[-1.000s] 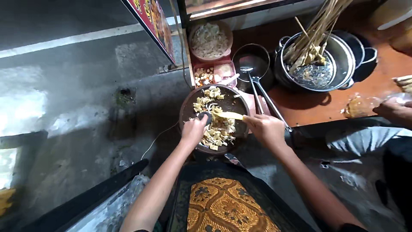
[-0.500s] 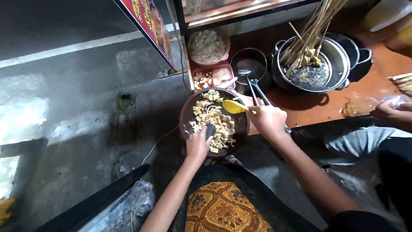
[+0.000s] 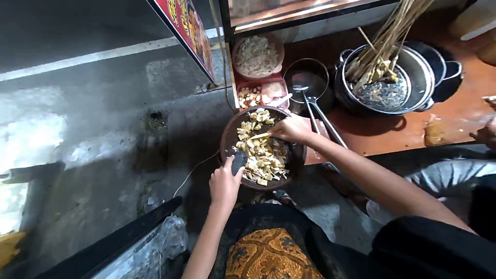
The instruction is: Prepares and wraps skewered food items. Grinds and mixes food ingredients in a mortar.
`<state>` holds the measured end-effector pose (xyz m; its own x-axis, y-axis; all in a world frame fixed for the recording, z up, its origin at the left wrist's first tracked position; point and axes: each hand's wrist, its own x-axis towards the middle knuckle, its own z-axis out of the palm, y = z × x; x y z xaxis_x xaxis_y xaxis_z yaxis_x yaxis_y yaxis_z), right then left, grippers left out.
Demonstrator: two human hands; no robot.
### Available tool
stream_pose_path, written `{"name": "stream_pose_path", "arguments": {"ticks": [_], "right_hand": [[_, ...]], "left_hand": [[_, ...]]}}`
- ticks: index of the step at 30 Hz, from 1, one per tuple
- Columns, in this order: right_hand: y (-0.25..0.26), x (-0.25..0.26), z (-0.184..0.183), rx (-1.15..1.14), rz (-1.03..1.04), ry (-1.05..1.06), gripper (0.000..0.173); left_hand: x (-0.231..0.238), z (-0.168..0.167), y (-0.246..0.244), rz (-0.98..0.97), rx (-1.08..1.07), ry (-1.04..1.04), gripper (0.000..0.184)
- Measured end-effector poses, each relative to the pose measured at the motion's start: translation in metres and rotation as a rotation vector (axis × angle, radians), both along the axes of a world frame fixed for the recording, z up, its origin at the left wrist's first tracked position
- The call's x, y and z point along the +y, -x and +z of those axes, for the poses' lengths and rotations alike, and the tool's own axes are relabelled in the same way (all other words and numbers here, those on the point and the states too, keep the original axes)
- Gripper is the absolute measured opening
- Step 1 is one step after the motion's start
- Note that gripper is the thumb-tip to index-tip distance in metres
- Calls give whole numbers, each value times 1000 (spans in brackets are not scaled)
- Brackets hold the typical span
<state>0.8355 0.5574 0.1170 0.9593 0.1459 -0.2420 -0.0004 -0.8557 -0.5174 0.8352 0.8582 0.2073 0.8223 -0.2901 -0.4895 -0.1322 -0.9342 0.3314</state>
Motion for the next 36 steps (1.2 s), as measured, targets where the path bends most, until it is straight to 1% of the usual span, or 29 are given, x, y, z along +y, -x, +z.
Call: {"name": "stream_pose_path", "arguments": {"ticks": [1,3,6,8,10,12,14,15,16,17,18,19,20,22,24,28,30,31,33,36], "right_hand": [[11,0,-3,-63,-28,-47,18],[43,4,1,-142,-121,-50,20],[111,26,10,-276,-328,90,23],[139,48,10,-354,-414,203,23],[145,70,1,-423,-430,285,23],[134,83,-10,-462,-421,329,22],[121,84,-3,-360,-440,300,21],[116,81,12,-217,-482,264,22],[109,75,34,-16,-548,215,26],[104,67,56,170,-617,180,30],[101,58,74,271,-676,166,31],[100,50,87,300,-715,179,31],[99,43,95,283,-741,207,30],[86,28,102,240,-766,258,28],[70,13,96,189,-728,307,27],[47,-3,71,-51,-519,436,22],[38,-7,55,-180,-434,440,19],[33,-9,42,-235,-402,401,20],[18,-15,21,-231,-353,260,22],[-6,-23,3,-14,-233,79,24]], "left_hand": [[-1,0,-2,-22,25,-3,53],[-8,1,-6,-112,87,-17,52],[-33,-2,-1,-281,186,-78,51],[-50,-7,6,-384,218,-140,50],[-55,-7,12,-448,212,-177,48],[-55,7,11,-462,193,-224,48],[-54,24,11,-438,165,-248,47],[-54,28,10,-413,157,-239,48],[-54,27,6,-385,158,-219,50],[-56,20,1,-360,171,-188,52],[-58,9,-4,-343,184,-158,53],[-60,-5,-7,-326,200,-134,53],[-61,-16,-9,-316,210,-124,54],[-60,-23,-11,-299,207,-113,53],[-56,-24,-8,-289,206,-116,53],[-55,-25,-4,-262,196,-121,52],[-59,-23,-3,-268,195,-123,50],[-59,-22,-3,-271,201,-124,50],[-58,-24,-4,-266,206,-105,50],[-53,-27,-4,-252,196,-76,52]]}}
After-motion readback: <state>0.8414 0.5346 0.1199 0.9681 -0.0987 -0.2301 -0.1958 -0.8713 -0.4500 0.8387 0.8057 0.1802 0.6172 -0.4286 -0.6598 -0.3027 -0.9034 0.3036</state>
